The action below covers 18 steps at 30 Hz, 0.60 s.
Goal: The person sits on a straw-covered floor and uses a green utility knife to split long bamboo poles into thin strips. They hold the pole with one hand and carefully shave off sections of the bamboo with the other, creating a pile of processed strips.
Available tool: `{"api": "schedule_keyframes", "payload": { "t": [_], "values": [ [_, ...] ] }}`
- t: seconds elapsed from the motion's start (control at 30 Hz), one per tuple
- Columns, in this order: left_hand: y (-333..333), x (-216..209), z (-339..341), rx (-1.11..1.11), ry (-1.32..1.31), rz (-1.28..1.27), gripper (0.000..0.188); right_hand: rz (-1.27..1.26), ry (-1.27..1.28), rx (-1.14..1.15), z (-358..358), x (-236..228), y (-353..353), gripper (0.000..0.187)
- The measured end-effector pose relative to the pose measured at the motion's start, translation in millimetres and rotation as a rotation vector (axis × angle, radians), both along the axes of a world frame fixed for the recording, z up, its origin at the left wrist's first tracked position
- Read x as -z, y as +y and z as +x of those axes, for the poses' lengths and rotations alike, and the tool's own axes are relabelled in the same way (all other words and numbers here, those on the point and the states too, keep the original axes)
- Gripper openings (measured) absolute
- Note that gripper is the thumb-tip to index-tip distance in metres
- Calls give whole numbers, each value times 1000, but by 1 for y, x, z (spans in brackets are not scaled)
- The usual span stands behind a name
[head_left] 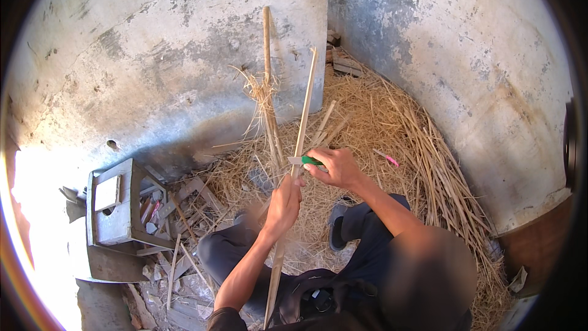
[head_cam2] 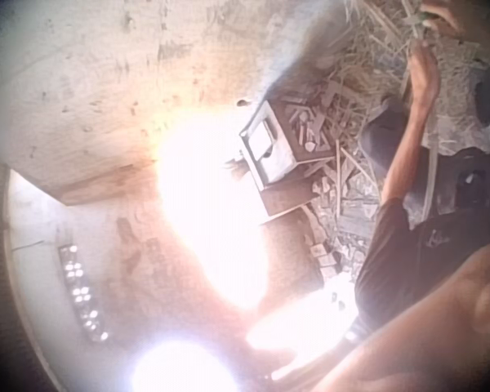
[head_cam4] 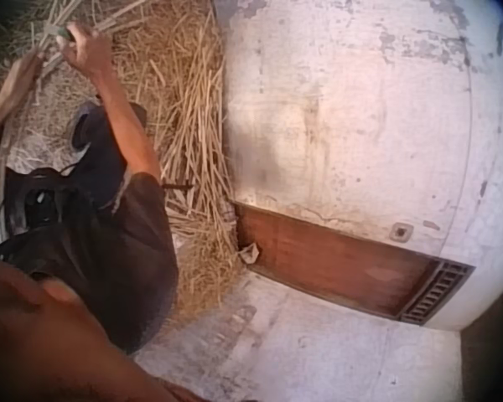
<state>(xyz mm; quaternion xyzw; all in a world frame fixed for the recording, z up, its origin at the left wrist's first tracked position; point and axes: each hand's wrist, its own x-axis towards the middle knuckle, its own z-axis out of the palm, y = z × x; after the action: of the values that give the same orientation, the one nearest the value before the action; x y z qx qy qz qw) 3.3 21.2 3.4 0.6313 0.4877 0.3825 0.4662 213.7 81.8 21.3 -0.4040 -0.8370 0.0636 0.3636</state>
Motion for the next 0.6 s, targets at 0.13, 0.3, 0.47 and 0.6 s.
{"api": "schedule_keyframes", "payload": {
  "t": [0.13, 0.3, 0.47, 0.6],
  "values": [
    [-2, -6, 1, 0, 39, 22, 31, 9, -2, 9, 2, 2, 1, 29],
    [-4, -5, 0, -25, 116, 109, 32, -12, -6, 17, 4, 1, 1, 30],
    [-4, -3, 0, -21, 143, 164, 26, 0, -35, 37, 6, 1, 1, 33],
    [-2, 0, 1, -29, 122, 220, 17, -13, -64, 34, 9, 3, 4, 33]
  ]
}}
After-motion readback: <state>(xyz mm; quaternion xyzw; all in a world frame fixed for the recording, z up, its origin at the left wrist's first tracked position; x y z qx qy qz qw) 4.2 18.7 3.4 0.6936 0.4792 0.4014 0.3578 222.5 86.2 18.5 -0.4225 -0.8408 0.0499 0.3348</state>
